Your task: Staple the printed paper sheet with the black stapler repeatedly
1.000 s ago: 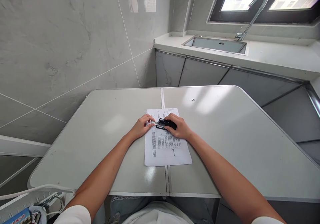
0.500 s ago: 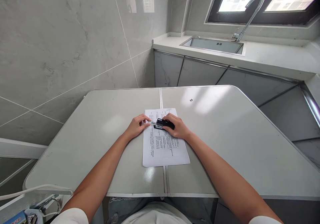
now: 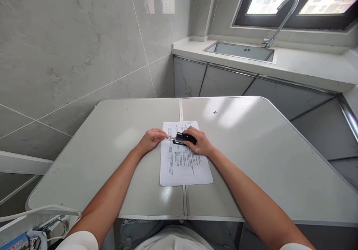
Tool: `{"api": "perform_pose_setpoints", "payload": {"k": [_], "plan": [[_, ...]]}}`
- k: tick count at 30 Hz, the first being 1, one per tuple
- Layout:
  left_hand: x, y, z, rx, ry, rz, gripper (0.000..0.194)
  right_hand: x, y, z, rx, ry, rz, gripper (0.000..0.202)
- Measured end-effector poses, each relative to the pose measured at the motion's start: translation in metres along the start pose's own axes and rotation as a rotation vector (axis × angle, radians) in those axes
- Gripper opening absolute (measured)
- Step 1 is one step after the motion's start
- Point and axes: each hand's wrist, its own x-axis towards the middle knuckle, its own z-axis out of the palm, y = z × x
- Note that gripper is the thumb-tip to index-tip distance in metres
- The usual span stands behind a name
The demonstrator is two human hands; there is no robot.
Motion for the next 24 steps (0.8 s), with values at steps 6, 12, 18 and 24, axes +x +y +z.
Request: {"api": "perform_pose_setpoints", "payload": {"k": [6,12,18,24], "plan": [[-0.001,0.004,0.000,0.052,-0.044,0.054,0.027,0.001,-0.005,-0.003,-0.120,-0.035,-0.075,0.026],[0.002,0.014,0.004,0.057,-0.116,0.107,0.030,0.002,-0.022,0.000,-0.327,-0.113,-0.169,0.031],[0.001,0.022,0.008,0.013,0.025,0.095,0.021,0.000,-0.022,0.008,-0.341,-0.044,-0.219,0.039],[0.001,0.029,0.015,-0.054,0.059,0.031,0.011,-0.001,-0.021,0.012,-0.319,-0.049,-0.255,0.041]]}}
